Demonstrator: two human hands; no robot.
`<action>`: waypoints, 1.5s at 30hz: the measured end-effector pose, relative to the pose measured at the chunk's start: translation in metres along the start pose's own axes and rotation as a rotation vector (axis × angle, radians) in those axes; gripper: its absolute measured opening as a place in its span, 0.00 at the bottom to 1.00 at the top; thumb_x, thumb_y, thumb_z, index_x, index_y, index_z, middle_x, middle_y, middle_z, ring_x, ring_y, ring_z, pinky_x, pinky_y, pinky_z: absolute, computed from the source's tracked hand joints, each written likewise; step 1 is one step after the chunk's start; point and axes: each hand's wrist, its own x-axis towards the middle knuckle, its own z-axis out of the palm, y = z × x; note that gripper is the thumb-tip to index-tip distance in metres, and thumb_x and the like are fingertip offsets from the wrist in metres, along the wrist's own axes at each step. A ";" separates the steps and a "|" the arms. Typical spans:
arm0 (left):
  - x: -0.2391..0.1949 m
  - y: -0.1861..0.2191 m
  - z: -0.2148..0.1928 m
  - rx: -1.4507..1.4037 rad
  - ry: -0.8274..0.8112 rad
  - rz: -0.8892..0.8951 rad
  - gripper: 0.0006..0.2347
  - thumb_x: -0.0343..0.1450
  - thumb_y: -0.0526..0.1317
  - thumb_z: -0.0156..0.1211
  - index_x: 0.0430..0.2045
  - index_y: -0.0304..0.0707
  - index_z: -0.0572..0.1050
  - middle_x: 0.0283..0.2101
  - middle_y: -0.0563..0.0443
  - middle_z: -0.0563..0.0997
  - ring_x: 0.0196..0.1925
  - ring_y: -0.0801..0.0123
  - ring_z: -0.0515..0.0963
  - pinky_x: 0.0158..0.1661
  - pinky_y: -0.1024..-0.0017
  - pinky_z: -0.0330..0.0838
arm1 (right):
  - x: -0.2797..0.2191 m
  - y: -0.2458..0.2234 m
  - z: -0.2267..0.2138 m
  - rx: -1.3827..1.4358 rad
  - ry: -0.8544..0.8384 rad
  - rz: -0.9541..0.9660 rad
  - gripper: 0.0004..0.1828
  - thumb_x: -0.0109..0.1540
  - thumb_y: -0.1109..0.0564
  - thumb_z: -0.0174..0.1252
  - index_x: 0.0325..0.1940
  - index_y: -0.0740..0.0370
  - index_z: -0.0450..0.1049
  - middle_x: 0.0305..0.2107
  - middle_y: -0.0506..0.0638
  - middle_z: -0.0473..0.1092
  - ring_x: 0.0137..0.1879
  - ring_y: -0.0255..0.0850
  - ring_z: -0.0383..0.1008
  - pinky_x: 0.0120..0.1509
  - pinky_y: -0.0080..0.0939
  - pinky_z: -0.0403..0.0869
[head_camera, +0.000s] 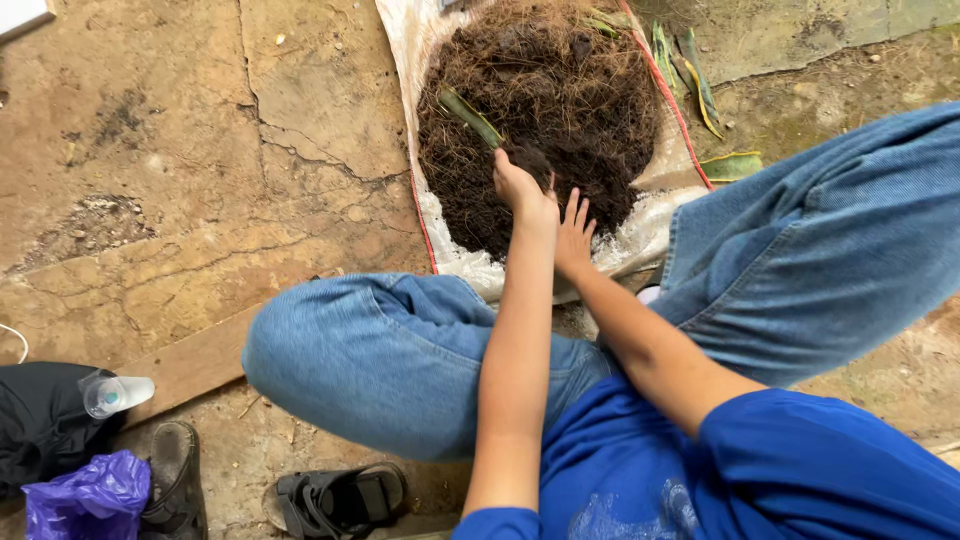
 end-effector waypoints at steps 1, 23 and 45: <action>-0.002 -0.003 -0.006 -0.037 -0.016 0.004 0.22 0.74 0.56 0.48 0.54 0.39 0.70 0.55 0.45 0.74 0.56 0.56 0.73 0.48 0.52 0.70 | -0.006 0.000 0.016 -0.044 0.083 -0.022 0.47 0.68 0.37 0.51 0.84 0.52 0.39 0.77 0.68 0.26 0.81 0.71 0.28 0.74 0.83 0.47; 0.011 0.020 -0.018 0.034 -0.125 -0.057 0.25 0.76 0.61 0.44 0.53 0.39 0.70 0.45 0.45 0.76 0.48 0.61 0.78 0.48 0.57 0.74 | 0.097 -0.026 -0.072 0.751 0.056 0.147 0.30 0.65 0.34 0.52 0.44 0.65 0.78 0.36 0.59 0.78 0.42 0.50 0.80 0.49 0.52 0.76; 0.021 -0.017 0.004 0.138 -0.176 -0.035 0.15 0.77 0.58 0.53 0.45 0.51 0.69 0.44 0.53 0.75 0.48 0.62 0.76 0.49 0.53 0.72 | 0.098 -0.009 -0.192 1.675 -0.140 0.413 0.20 0.70 0.40 0.49 0.37 0.59 0.66 0.29 0.53 0.70 0.31 0.45 0.71 0.35 0.48 0.72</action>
